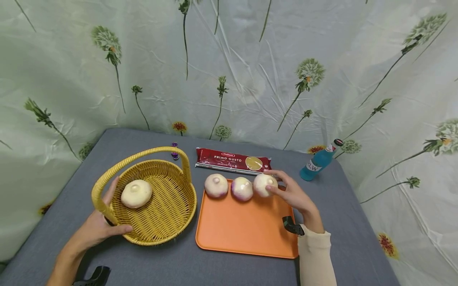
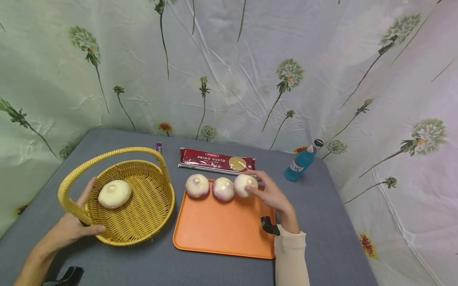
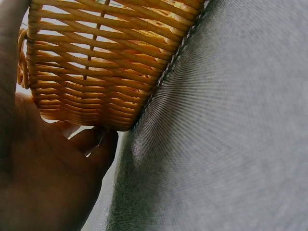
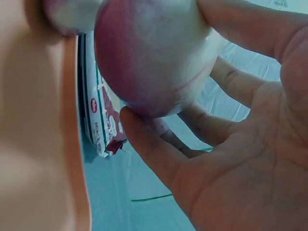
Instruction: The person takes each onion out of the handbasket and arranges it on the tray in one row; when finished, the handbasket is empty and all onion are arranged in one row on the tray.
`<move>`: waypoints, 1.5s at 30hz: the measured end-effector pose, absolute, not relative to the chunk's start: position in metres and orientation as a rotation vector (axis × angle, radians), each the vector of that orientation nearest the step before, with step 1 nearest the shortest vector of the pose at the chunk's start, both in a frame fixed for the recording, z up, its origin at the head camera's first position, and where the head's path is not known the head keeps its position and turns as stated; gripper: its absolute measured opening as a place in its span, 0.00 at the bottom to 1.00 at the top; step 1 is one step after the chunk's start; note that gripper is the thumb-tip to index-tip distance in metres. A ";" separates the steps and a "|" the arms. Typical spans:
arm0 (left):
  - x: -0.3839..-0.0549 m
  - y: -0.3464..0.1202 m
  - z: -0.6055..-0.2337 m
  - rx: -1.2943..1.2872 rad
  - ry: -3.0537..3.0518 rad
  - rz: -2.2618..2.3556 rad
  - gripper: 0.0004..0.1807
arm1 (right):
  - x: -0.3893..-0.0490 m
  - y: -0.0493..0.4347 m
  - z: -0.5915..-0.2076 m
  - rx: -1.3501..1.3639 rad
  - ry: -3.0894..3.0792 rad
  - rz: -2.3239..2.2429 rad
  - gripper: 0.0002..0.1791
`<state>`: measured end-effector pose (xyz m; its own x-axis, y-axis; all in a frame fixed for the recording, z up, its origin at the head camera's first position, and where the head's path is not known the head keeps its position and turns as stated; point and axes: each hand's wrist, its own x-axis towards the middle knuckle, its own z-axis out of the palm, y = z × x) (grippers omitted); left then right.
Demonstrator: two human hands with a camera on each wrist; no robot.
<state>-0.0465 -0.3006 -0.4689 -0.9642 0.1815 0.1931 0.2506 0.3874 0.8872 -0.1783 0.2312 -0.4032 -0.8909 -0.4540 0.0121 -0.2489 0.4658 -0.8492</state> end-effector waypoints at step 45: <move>-0.047 -0.300 -0.471 -0.430 -2.532 -1.647 0.77 | -0.184 0.235 -0.420 -0.604 2.515 -1.177 0.24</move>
